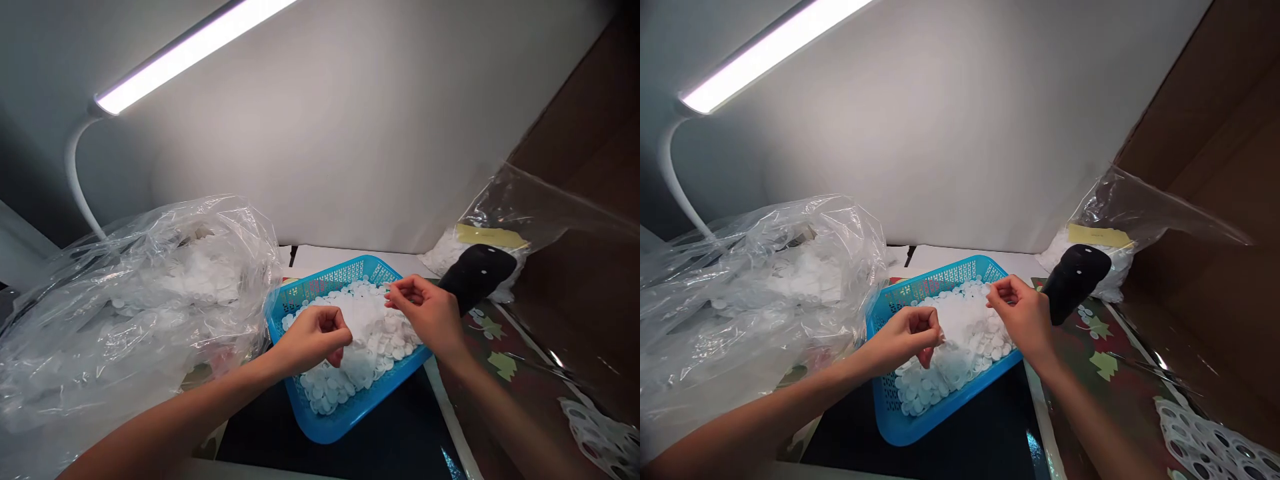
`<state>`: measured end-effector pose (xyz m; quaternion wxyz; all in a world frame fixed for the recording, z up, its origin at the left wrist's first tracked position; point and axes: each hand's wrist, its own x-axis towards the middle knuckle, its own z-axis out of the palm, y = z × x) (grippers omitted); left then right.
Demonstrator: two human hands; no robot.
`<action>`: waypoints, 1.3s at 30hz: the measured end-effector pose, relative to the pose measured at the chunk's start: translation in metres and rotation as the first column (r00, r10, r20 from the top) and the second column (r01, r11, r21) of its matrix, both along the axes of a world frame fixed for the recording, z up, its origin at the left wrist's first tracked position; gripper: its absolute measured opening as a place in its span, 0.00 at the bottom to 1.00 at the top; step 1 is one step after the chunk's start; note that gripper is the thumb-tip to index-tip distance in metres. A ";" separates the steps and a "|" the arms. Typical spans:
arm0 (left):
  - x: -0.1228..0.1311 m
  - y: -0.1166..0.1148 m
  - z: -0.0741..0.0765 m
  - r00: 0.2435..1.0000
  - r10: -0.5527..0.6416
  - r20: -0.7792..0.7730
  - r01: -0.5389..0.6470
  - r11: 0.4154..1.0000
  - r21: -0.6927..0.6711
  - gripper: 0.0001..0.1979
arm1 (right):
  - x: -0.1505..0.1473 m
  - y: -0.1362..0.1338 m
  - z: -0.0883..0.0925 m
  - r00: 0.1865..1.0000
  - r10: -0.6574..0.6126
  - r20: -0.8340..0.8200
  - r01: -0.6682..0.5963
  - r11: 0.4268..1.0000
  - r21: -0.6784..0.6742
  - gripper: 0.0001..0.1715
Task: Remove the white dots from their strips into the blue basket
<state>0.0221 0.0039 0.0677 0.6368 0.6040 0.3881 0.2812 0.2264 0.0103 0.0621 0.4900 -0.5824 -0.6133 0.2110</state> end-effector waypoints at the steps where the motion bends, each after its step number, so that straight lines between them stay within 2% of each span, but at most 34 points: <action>1: 0.000 0.000 -0.001 1.000 0.001 0.013 -0.001 1.000 -0.022 0.04 | -0.001 -0.002 0.003 0.999 0.031 0.017 -0.031 1.000 0.004 0.11; 5: 0.001 0.003 -0.001 0.999 -0.001 0.047 0.002 1.000 -0.022 0.03 | -0.012 -0.014 0.014 0.963 0.250 0.098 -0.244 0.967 -0.071 0.08; 8: 0.001 0.004 -0.002 0.999 0.006 0.047 -0.009 0.999 0.053 0.02 | -0.021 -0.021 0.014 0.904 0.424 0.058 -0.410 0.897 -0.166 0.08; 10: 0.000 0.004 -0.004 0.999 0.016 0.036 -0.020 0.994 0.110 0.02 | -0.024 -0.022 0.011 0.877 0.481 0.001 -0.472 0.861 -0.191 0.08; 13: -0.001 0.005 -0.005 0.999 0.036 0.027 -0.040 0.986 0.163 0.03 | -0.026 -0.021 0.008 0.878 0.474 -0.064 -0.477 0.859 -0.183 0.08; 20: 0.000 0.002 0.004 0.998 0.059 0.033 -0.063 0.988 0.138 0.06 | -0.031 -0.025 0.006 0.878 0.466 -0.113 -0.478 0.869 -0.126 0.07; 31: -0.003 0.001 0.006 0.998 0.064 -0.021 -0.060 0.984 0.166 0.10 | -0.030 -0.028 0.009 0.859 0.509 -0.046 -0.511 0.858 -0.052 0.07; 35: -0.003 0.002 0.005 0.998 0.060 -0.020 -0.055 0.983 0.176 0.11 | -0.031 -0.030 0.010 0.868 0.494 -0.049 -0.496 0.865 -0.073 0.07; 39: -0.003 0.002 0.002 0.999 0.035 -0.004 -0.034 0.982 0.184 0.11 | -0.031 -0.029 0.010 0.869 0.479 -0.123 -0.493 0.858 -0.142 0.08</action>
